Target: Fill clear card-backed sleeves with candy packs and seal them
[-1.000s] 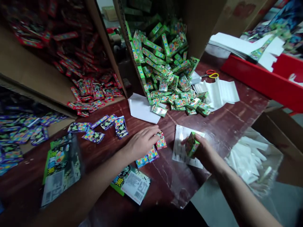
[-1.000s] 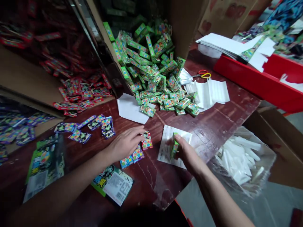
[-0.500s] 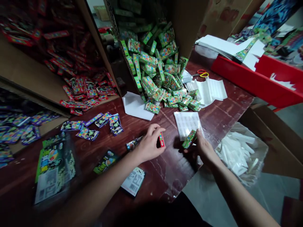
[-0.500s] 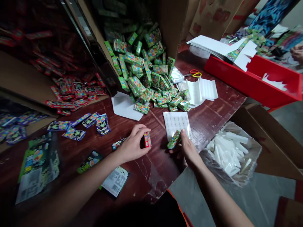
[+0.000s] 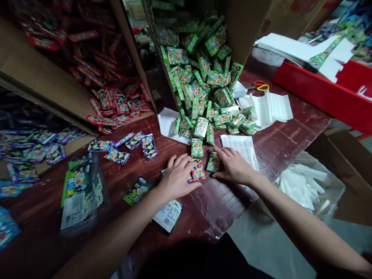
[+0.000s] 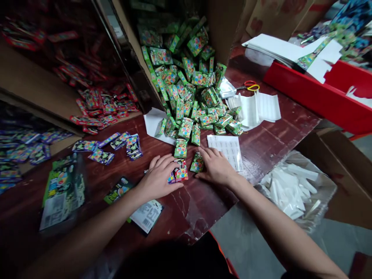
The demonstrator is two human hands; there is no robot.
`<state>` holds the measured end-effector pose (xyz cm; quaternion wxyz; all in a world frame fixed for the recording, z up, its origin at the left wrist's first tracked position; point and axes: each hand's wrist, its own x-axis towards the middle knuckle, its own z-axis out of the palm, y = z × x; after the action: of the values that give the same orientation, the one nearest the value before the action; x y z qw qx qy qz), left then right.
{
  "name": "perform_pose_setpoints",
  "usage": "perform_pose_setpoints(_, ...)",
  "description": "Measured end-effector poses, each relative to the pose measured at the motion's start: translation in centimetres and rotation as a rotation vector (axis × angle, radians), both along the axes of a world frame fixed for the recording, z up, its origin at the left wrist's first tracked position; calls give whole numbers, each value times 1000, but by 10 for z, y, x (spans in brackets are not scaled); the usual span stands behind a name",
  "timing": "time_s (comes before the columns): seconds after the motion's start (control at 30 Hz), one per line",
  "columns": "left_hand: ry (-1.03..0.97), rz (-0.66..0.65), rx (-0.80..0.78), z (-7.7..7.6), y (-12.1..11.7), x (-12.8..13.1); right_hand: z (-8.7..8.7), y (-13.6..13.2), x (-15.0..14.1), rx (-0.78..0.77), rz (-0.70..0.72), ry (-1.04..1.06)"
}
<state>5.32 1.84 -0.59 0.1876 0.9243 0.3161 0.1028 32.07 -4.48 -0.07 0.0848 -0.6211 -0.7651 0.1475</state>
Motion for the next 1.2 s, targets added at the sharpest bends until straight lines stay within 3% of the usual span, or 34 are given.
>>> perform_pose_setpoints(0.2,-1,15,-55,-5,-9,7,-5,0,-10,-111,262,138)
perform_pose_setpoints(0.3,6,8,-53,2,-9,-4,-5,-5,-14,-110,317,197)
perform_pose_setpoints(0.43,68,-34,-32,31,-2,-56,-7,-6,-23,-10,353,219)
perform_pose_setpoints(0.53,200,-157,-89,50,-9,-105,-10,1,-44,44,459,186)
perform_pose_setpoints(0.63,327,-262,-99,53,-29,-136,-17,14,-79,105,586,118)
perform_pose_setpoints(0.77,434,-284,-42,47,-58,-147,-26,25,-118,177,610,35)
perform_pose_setpoints(0.9,464,-133,-57,42,-82,-151,-30,22,-127,187,565,-33)
perform_pose_setpoints(1.1,364,412,-119,25,-104,-152,-33,3,-116,181,507,-23)
perform_pose_setpoints(1.2,309,454,-169,16,-105,-149,-34,-7,-114,186,480,-13)
